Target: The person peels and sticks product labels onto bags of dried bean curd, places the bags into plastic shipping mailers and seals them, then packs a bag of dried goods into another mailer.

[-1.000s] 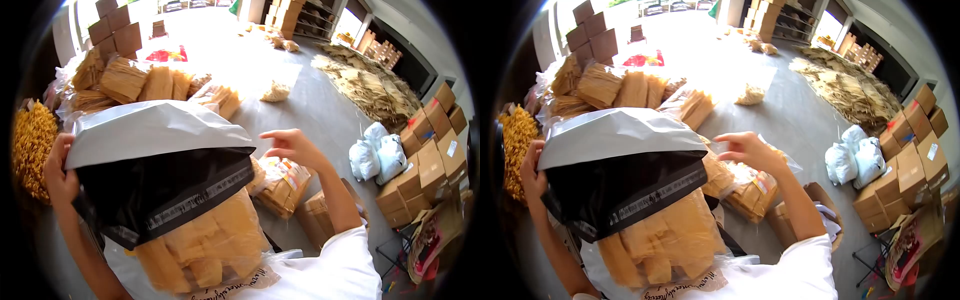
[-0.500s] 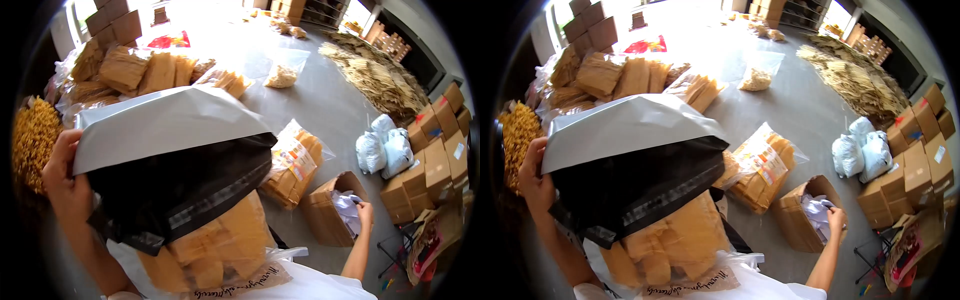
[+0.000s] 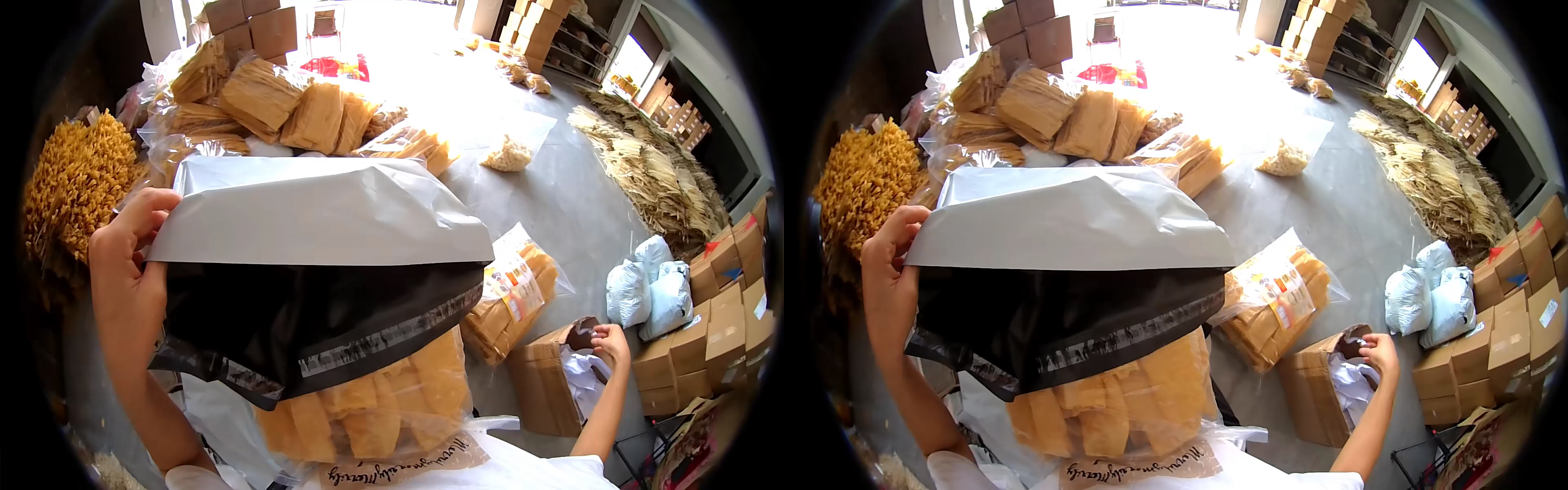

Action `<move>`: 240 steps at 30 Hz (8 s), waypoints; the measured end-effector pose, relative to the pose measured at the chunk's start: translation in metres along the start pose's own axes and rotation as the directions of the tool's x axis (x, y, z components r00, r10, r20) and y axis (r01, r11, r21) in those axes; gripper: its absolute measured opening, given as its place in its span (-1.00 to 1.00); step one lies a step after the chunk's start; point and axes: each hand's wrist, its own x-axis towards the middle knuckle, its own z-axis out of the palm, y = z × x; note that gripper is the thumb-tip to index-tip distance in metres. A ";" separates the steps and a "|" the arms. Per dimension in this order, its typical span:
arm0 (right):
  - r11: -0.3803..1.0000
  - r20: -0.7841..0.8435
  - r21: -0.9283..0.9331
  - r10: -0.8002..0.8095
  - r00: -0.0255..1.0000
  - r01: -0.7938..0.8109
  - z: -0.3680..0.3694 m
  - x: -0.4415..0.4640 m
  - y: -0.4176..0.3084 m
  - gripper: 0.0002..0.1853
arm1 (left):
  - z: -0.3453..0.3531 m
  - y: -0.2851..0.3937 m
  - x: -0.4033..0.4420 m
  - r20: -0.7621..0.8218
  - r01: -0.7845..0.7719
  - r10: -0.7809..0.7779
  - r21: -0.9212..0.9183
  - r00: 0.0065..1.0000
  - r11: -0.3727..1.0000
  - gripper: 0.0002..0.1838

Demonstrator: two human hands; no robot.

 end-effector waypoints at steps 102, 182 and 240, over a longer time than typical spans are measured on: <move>0.065 -0.624 0.280 -0.746 0.233 0.958 0.290 0.045 -0.373 -0.74 | 0.166 -0.151 -0.032 -0.286 -0.118 0.044 -0.245 0.957 0.962 -0.75; 0.590 0.424 0.792 -0.715 0.556 0.156 0.221 -0.156 -0.191 -0.91 | 0.076 -0.036 -0.241 0.363 0.550 -0.579 -0.815 0.730 0.184 -0.93; 0.865 0.887 0.398 -0.448 0.112 0.306 0.308 -0.202 -0.246 -0.65 | 0.169 -0.138 -0.058 0.290 0.418 -0.360 -0.172 0.887 0.892 -0.83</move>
